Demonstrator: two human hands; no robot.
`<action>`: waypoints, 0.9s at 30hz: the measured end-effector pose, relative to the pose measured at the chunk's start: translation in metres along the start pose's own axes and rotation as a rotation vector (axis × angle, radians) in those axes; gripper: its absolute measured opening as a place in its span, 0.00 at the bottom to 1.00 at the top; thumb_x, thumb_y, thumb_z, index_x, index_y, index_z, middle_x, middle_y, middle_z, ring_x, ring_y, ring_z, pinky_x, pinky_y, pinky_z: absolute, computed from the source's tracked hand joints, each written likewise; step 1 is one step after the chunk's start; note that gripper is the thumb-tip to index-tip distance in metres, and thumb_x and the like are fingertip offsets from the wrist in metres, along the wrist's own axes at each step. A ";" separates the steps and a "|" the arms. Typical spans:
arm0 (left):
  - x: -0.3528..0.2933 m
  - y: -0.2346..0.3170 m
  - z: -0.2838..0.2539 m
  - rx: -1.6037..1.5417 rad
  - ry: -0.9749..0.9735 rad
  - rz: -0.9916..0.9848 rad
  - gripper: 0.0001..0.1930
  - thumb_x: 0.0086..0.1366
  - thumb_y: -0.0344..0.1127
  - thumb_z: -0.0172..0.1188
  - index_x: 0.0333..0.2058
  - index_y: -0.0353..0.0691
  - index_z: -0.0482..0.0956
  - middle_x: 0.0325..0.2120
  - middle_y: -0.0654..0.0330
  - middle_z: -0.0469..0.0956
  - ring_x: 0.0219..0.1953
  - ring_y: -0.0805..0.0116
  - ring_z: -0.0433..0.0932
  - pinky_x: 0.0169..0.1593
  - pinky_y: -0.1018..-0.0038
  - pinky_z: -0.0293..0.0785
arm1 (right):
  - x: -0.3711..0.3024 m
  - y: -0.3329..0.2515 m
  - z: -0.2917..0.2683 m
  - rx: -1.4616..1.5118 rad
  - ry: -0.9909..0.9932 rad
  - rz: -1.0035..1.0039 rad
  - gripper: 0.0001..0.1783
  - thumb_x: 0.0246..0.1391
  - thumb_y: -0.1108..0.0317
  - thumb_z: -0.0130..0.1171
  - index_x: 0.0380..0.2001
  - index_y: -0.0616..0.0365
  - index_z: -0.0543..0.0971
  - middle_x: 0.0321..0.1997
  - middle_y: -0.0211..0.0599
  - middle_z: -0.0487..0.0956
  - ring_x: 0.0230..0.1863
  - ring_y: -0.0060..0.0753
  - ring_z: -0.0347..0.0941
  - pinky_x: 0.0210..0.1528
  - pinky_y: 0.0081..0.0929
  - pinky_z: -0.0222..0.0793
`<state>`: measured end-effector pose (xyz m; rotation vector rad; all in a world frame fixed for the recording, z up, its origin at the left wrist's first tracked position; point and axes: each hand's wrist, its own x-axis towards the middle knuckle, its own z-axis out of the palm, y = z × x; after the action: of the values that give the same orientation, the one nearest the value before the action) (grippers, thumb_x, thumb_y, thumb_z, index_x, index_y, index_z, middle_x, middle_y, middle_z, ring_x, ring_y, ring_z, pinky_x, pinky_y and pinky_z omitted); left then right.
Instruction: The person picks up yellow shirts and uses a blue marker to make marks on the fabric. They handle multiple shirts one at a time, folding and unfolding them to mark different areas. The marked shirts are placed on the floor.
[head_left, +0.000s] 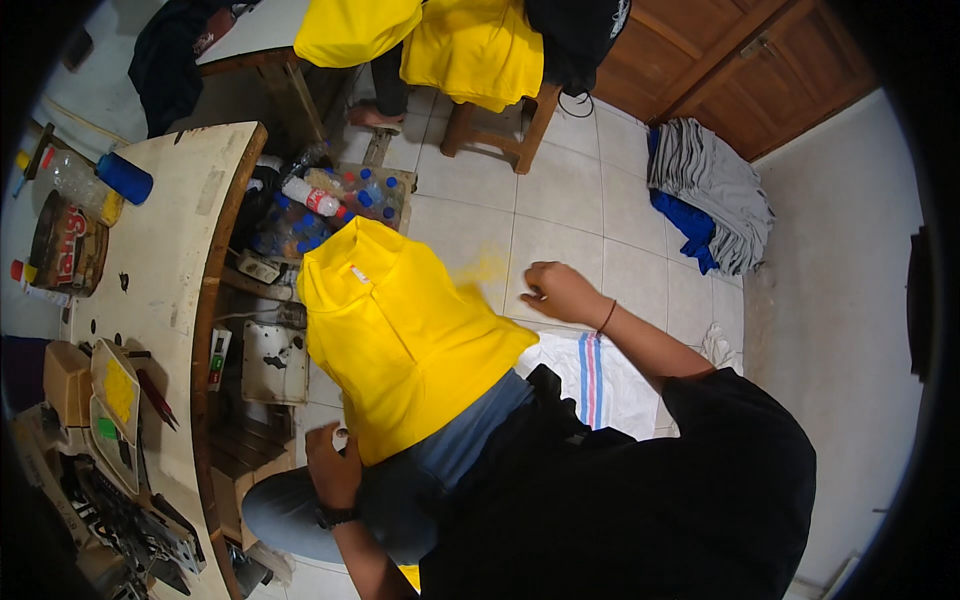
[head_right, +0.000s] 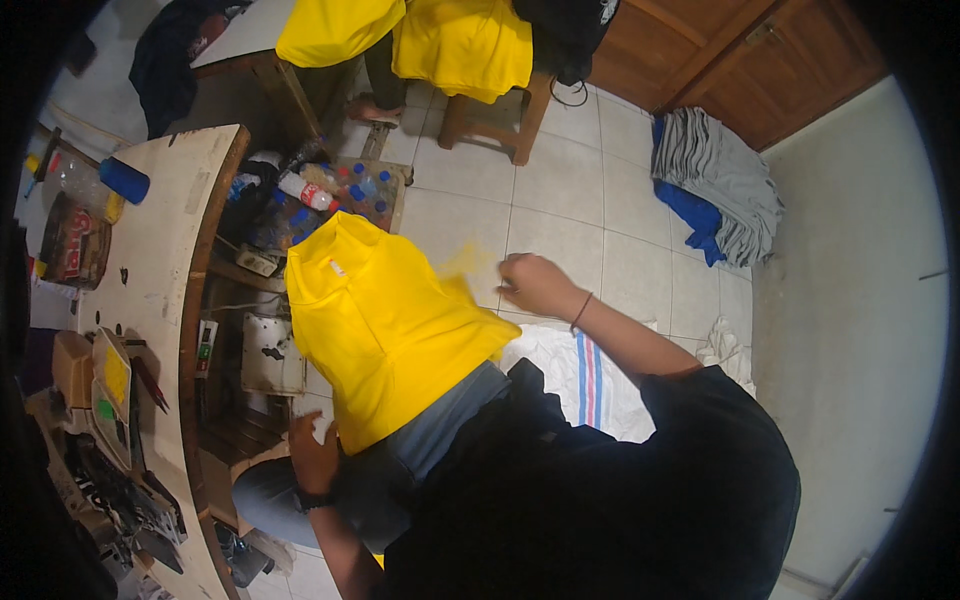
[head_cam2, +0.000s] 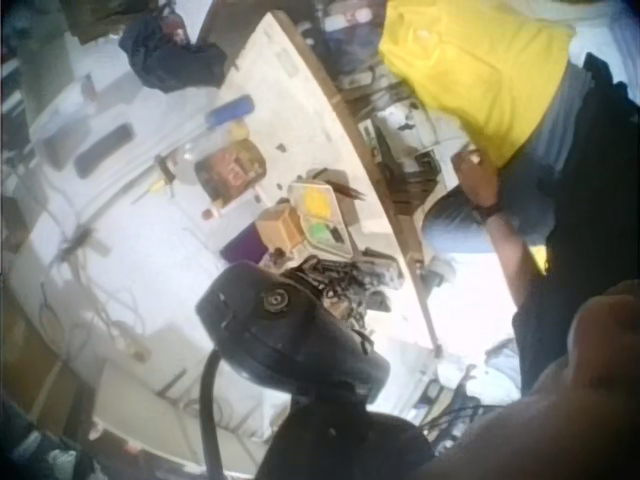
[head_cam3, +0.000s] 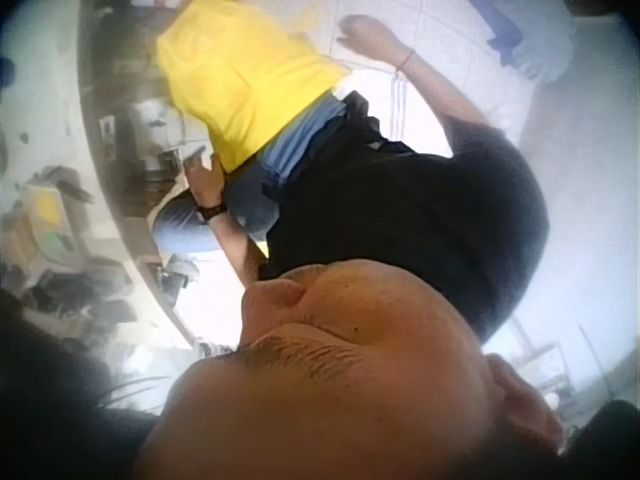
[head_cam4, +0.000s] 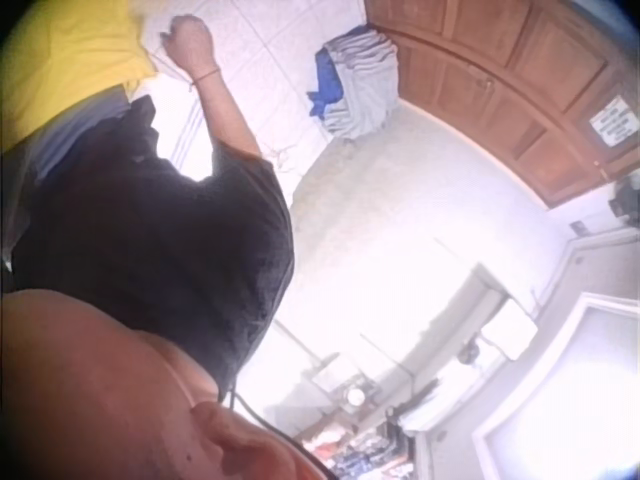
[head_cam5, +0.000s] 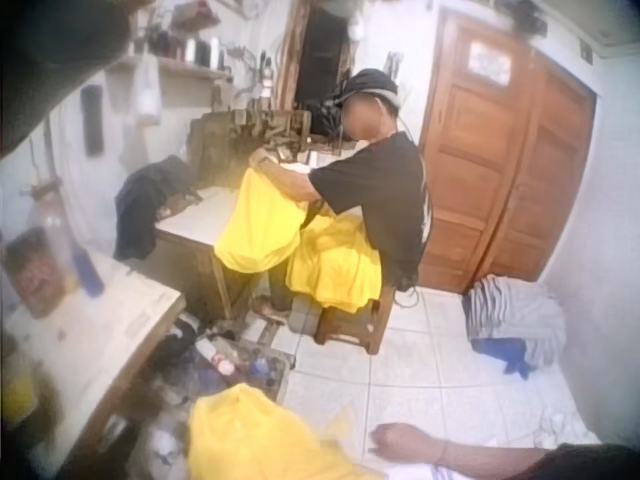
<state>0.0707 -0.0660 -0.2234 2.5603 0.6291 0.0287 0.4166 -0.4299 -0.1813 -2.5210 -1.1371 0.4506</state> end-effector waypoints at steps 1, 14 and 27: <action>0.013 0.021 -0.009 -0.158 -0.021 -0.049 0.17 0.67 0.32 0.66 0.53 0.34 0.80 0.43 0.49 0.79 0.42 0.52 0.80 0.50 0.63 0.76 | 0.006 -0.034 -0.013 0.120 -0.014 -0.006 0.14 0.53 0.62 0.69 0.28 0.62 0.78 0.32 0.48 0.79 0.35 0.53 0.79 0.39 0.42 0.75; 0.170 0.080 -0.026 -0.285 -0.159 0.266 0.17 0.72 0.28 0.57 0.58 0.39 0.75 0.41 0.39 0.83 0.44 0.38 0.82 0.48 0.54 0.78 | 0.011 -0.137 0.012 0.336 -0.299 -0.643 0.07 0.61 0.68 0.65 0.39 0.59 0.80 0.40 0.38 0.81 0.39 0.44 0.81 0.38 0.36 0.76; 0.190 0.101 -0.013 -0.274 -0.060 0.333 0.06 0.68 0.30 0.63 0.42 0.42 0.77 0.24 0.50 0.81 0.29 0.46 0.81 0.33 0.57 0.74 | 0.016 -0.152 0.001 0.370 -0.510 -0.624 0.06 0.56 0.71 0.64 0.32 0.63 0.81 0.34 0.45 0.83 0.40 0.52 0.81 0.41 0.42 0.76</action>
<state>0.2818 -0.0546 -0.1824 2.3595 0.1576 0.1406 0.3264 -0.3221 -0.1197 -1.6549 -1.7396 1.0359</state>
